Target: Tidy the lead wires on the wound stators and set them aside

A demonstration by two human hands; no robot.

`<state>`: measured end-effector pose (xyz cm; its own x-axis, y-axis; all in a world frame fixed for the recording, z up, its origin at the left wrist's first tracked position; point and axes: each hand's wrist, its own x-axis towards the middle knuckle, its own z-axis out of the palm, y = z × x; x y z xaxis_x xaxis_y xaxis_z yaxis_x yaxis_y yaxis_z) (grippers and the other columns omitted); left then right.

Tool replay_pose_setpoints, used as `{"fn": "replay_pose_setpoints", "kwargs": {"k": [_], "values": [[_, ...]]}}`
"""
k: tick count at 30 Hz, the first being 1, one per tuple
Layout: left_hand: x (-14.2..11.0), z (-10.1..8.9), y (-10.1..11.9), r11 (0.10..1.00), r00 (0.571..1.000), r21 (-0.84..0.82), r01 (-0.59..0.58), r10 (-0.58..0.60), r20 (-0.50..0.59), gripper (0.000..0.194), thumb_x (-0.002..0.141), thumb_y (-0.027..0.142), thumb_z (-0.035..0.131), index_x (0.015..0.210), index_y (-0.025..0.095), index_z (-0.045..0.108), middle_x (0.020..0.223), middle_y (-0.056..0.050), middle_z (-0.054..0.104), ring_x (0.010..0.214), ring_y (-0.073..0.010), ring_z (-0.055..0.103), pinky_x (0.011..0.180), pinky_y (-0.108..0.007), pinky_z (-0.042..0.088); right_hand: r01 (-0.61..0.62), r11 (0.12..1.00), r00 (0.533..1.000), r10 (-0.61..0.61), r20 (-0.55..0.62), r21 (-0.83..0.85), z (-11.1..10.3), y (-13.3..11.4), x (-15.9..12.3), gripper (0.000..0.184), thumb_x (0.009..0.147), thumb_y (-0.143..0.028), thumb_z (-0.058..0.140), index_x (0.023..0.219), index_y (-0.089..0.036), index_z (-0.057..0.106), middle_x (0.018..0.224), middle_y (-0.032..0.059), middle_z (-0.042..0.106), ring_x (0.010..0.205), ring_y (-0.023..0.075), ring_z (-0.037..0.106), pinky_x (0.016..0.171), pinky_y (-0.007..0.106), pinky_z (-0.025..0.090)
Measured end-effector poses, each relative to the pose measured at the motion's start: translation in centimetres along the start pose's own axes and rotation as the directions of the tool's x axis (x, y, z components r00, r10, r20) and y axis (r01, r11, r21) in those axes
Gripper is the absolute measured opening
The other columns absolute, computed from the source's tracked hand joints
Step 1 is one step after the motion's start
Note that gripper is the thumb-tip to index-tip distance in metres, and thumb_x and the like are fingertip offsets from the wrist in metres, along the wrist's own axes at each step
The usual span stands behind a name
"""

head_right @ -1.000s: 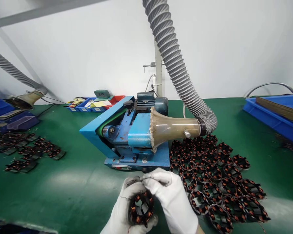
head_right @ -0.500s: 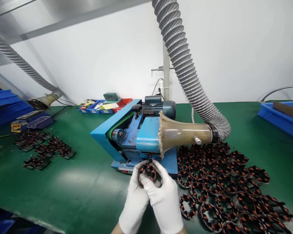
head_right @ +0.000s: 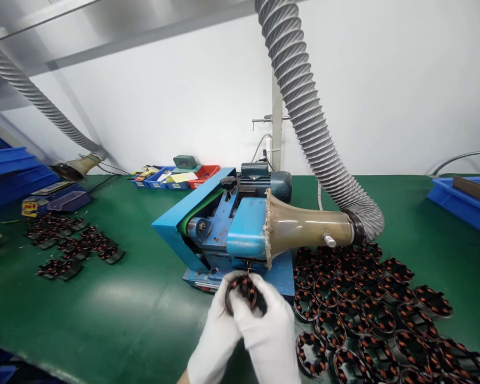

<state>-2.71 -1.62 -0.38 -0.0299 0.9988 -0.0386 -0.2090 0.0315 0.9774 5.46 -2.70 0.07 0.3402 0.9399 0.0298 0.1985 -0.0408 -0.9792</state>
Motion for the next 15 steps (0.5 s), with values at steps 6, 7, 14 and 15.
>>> {"fn": "replay_pose_setpoints", "kwargs": {"k": [6, 7, 14, 15], "values": [[-1.4, -1.4, -0.5, 0.993, 0.997, 0.108, -0.043, 0.036, 0.069, 0.038, 0.074, 0.014, 0.059, 0.110, 0.023, 0.049, 0.114, -0.007, 0.059, 0.106, -0.0218, 0.058, 0.095, -0.036, 0.044, -0.038, 0.993, 0.999, 0.039, -0.013, 0.108, 0.2, 1.8, -1.2, 0.051, 0.059, -0.041, 0.076, 0.104, -0.017, 0.070, 0.110, 0.0138, 0.070, 0.099, 0.0316, 0.066, 0.090, 0.041, 0.052], [-1.1, -1.3, -0.3, 0.994, 0.996, 0.096, -0.044, 0.037, 0.079, 0.036, 0.075, 0.012, 0.057, 0.108, 0.024, 0.049, 0.111, -0.006, 0.061, 0.103, -0.0211, 0.059, 0.094, -0.036, 0.045, -0.062, 0.988, 0.998, 0.064, -0.005, 0.138, 0.3, 1.6, -0.9, 0.051, 0.060, -0.041, 0.076, 0.105, -0.017, 0.070, 0.110, 0.0135, 0.070, 0.099, 0.0312, 0.066, 0.091, 0.041, 0.052], [1.8, 1.3, 1.0, 0.997, 0.999, 0.071, -0.043, 0.045, -0.022, 0.030, 0.069, 0.013, 0.059, 0.097, 0.021, 0.050, 0.102, -0.006, 0.064, 0.097, -0.0196, 0.061, 0.091, -0.036, 0.047, -0.102, 0.955, 0.994, 0.089, 0.057, 0.278, 0.7, -1.3, 1.9, 0.043, 0.071, -0.043, 0.069, 0.105, -0.017, 0.068, 0.104, 0.0099, 0.073, 0.092, 0.0264, 0.068, 0.085, 0.036, 0.055], [1.9, 1.6, 1.1, 0.997, 0.999, 0.064, -0.040, 0.042, -0.029, 0.031, 0.069, 0.014, 0.059, 0.097, 0.021, 0.050, 0.102, -0.006, 0.064, 0.096, -0.0197, 0.062, 0.090, -0.036, 0.047, -0.094, 0.961, 0.995, 0.085, 0.047, 0.259, 0.6, -1.5, 2.0, 0.042, 0.071, -0.043, 0.069, 0.103, -0.016, 0.068, 0.103, 0.0102, 0.073, 0.092, 0.0267, 0.068, 0.085, 0.037, 0.055]]}}
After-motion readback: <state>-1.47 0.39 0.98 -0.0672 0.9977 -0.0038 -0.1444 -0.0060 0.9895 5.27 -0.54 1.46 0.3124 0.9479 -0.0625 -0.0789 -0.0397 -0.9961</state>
